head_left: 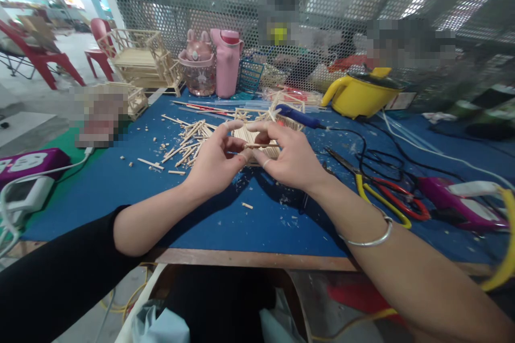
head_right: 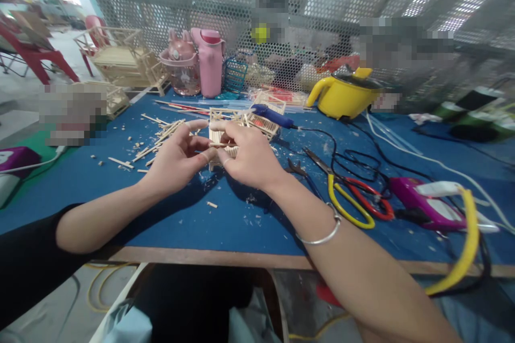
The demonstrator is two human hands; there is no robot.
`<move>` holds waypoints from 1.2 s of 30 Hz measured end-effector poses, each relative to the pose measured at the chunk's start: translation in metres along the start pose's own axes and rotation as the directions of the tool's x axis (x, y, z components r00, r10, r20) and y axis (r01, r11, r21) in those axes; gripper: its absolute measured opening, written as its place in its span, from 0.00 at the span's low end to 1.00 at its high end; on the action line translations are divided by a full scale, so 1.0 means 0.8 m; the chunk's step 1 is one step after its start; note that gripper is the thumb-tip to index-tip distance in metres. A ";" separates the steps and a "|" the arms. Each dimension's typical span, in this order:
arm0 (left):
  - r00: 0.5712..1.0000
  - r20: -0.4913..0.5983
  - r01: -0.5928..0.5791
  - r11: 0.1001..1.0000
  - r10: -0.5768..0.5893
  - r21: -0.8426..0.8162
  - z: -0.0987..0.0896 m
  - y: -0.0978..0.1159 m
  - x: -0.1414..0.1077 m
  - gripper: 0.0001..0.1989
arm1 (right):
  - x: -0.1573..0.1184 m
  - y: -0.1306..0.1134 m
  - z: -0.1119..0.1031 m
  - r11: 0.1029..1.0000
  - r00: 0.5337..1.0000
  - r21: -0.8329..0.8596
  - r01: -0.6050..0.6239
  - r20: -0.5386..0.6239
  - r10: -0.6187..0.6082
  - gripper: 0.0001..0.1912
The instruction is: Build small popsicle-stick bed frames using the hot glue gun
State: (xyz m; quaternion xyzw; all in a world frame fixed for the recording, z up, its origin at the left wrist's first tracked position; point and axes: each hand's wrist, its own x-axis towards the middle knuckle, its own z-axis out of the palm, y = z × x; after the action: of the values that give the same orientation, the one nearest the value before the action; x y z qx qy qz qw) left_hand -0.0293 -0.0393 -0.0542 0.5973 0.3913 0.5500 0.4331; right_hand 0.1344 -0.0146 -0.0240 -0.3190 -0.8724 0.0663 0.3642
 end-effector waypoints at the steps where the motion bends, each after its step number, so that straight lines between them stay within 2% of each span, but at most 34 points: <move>1: 1.000 0.002 -0.002 1.000 0.002 -0.001 0.000 0.000 0.000 0.26 | 0.000 0.000 0.000 1.000 1.000 0.004 -0.004 0.001 0.004 0.20; 5: 1.000 0.005 -0.002 1.000 0.002 0.013 -0.001 -0.001 0.000 0.25 | -0.001 -0.002 -0.004 1.000 1.000 -0.001 0.005 0.027 -0.005 0.22; 10: 1.000 0.011 0.006 1.000 -0.005 -0.012 -0.002 -0.002 0.001 0.25 | -0.001 0.001 -0.013 1.000 0.996 0.007 0.023 0.082 -0.023 0.31; 14: 0.999 0.028 0.026 0.998 -0.025 -0.051 -0.004 -0.001 -0.002 0.27 | -0.001 0.004 -0.019 0.998 0.998 0.051 0.029 0.053 -0.032 0.31; 17: 0.998 0.058 0.037 0.996 -0.033 -0.077 -0.010 0.001 -0.004 0.29 | -0.002 0.005 -0.024 0.997 0.999 0.069 0.029 -0.025 -0.028 0.28; 20: 0.998 0.055 0.048 0.994 -0.043 -0.096 -0.016 0.005 -0.003 0.29 | -0.001 0.016 -0.035 0.999 0.986 0.028 -0.021 -0.167 0.026 0.22; 23: 0.999 -0.035 0.019 0.997 -0.021 -0.074 -0.022 0.007 0.001 0.26 | 0.002 0.046 -0.054 0.991 0.930 -0.033 -0.129 -0.351 0.109 0.18; 25: 0.995 -0.097 0.013 0.999 -0.017 -0.045 -0.024 0.004 0.004 0.24 | 0.005 0.074 -0.067 0.969 0.901 -0.101 -0.225 -0.399 0.168 0.19; 27: 0.994 -0.097 0.038 0.999 -0.038 -0.003 -0.026 -0.003 0.006 0.22 | 0.009 0.101 -0.077 0.919 0.907 -0.241 -0.313 -0.363 0.214 0.21; 31: 0.996 0.016 0.083 0.986 -0.086 0.144 -0.027 -0.015 0.004 0.20 | 0.021 0.133 -0.082 0.805 0.928 -0.464 -0.370 -0.148 0.341 0.22; 34: 0.991 0.055 0.101 0.953 -0.122 0.287 -0.026 -0.013 0.001 0.20 | 0.034 0.142 -0.076 0.754 0.887 -0.549 -0.362 0.048 0.460 0.22; 36: 0.989 0.052 0.113 0.929 -0.140 0.352 -0.025 -0.008 -0.001 0.22 | 0.044 0.145 -0.074 0.752 0.868 -0.570 -0.332 0.128 0.480 0.24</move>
State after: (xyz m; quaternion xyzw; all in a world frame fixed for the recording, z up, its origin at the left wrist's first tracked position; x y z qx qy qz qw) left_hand -0.0490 -0.0363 -0.0602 0.6584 0.5032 0.4200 0.3699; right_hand 0.2143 0.0913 -0.0005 -0.5783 -0.8054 -0.0564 0.1175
